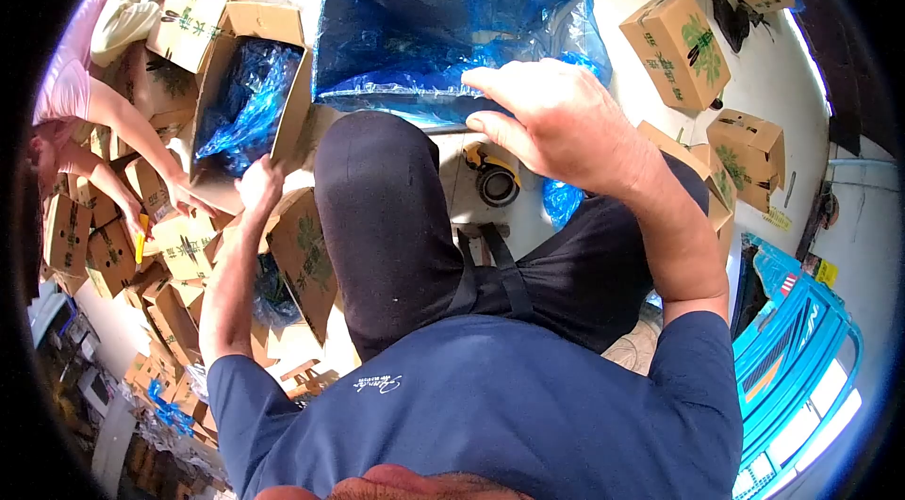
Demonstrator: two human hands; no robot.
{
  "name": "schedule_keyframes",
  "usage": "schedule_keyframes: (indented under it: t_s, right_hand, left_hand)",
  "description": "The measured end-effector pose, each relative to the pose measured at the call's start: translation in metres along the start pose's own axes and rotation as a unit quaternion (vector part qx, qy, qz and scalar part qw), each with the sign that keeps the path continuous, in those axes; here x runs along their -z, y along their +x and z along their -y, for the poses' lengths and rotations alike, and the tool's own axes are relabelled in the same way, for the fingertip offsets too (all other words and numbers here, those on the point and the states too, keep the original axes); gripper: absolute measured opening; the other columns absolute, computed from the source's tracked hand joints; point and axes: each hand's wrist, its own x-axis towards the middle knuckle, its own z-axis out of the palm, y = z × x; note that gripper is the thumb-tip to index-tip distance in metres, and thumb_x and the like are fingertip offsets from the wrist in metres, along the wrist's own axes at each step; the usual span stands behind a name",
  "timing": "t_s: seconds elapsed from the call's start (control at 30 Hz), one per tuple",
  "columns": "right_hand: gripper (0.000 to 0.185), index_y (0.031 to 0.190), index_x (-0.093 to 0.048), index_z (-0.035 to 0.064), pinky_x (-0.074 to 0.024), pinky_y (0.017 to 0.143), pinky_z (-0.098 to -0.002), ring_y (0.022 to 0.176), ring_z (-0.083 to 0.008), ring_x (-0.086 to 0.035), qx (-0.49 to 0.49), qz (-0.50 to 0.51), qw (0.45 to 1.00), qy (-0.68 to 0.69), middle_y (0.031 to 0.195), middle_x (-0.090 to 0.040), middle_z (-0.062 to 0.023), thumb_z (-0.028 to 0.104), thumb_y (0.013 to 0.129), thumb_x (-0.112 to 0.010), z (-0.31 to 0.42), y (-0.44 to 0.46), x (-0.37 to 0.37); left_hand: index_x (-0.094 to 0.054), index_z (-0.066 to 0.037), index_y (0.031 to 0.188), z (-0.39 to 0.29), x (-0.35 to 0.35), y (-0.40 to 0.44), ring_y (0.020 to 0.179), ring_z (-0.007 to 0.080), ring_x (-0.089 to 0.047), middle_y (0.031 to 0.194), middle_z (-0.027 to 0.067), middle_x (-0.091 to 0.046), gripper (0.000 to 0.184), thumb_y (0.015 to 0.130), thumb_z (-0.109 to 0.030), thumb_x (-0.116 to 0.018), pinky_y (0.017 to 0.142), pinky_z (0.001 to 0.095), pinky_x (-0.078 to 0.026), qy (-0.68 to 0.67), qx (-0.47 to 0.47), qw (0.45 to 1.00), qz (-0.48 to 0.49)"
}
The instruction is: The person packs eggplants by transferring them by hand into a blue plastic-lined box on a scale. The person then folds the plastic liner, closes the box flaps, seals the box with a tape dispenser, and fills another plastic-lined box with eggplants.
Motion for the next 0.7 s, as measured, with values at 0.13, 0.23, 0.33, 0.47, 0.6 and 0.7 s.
schedule_keyframes:
  t_s: [0.13,0.23,0.33,0.47,0.6,0.7]
  right_hand:
    - [0.037,0.12,-0.066,-0.0007,-0.0552,0.076,-0.0381,0.084,-0.0298,-0.07,0.013,-0.011,1.0,-0.002,0.097,-0.072,-0.0154,0.016,0.088,-0.075,0.0,-0.001,0.0]
    - [0.036,0.12,-0.067,-0.0002,-0.055,0.077,-0.0389,0.084,-0.0303,-0.07,0.016,-0.011,1.0,0.001,0.097,-0.072,-0.0152,0.017,0.089,-0.074,0.004,0.0,-0.002]
    - [0.036,0.12,-0.067,0.0003,-0.0547,0.077,-0.0397,0.085,-0.0307,-0.07,0.016,0.001,1.0,0.003,0.097,-0.072,-0.0154,0.018,0.09,-0.074,0.007,0.004,0.0]
    - [0.037,0.121,-0.066,0.0011,-0.0543,0.079,-0.0435,0.087,-0.034,-0.069,0.015,0.005,1.0,0.004,0.094,-0.071,-0.0171,0.028,0.096,-0.067,0.008,0.006,0.0]
    - [0.037,0.122,-0.066,0.0007,-0.0543,0.078,-0.0401,0.087,-0.0311,-0.07,0.005,0.009,1.0,0.006,0.099,-0.072,-0.0157,0.02,0.091,-0.073,0.006,0.003,0.002]
    - [0.037,0.121,-0.066,0.0008,-0.0542,0.078,-0.04,0.087,-0.031,-0.07,0.01,-0.002,1.0,0.009,0.099,-0.072,-0.0155,0.02,0.091,-0.073,0.006,0.002,0.001]
  left_hand:
    - [-0.067,-0.009,0.116,-0.068,0.0,0.004,0.11,0.0392,-0.066,0.118,0.0181,-0.07,0.044,0.097,-0.047,-0.055,0.096,0.0559,-0.049,-0.144,0.088,0.986,0.004]
    - [-0.069,-0.006,0.112,-0.112,0.014,-0.006,0.106,0.0413,-0.068,0.112,0.0217,-0.071,0.043,0.096,-0.044,-0.058,0.091,0.0513,-0.053,-0.229,0.133,0.964,-0.008]
    - [-0.068,0.002,0.109,-0.147,0.03,-0.008,0.108,0.0399,-0.068,0.113,0.0247,-0.071,0.042,0.095,-0.038,-0.062,0.093,0.0474,-0.053,-0.283,0.182,0.941,0.024]
    - [-0.066,0.005,0.119,-0.126,-0.017,0.021,0.111,0.0298,-0.067,0.12,0.0197,-0.07,0.037,0.091,-0.018,-0.069,0.1,0.0406,-0.05,-0.531,0.109,0.84,-0.003]
    - [-0.057,0.005,0.131,-0.12,0.088,-0.005,0.127,0.0346,-0.056,0.135,0.0246,-0.059,0.056,0.078,-0.008,-0.073,0.112,0.0413,-0.041,-0.435,0.015,0.879,-0.197]
    - [-0.056,0.001,0.133,-0.076,0.096,0.026,0.128,0.0379,-0.056,0.134,0.027,-0.059,0.062,0.078,-0.018,-0.078,0.109,0.045,-0.045,-0.092,-0.113,0.949,-0.28]
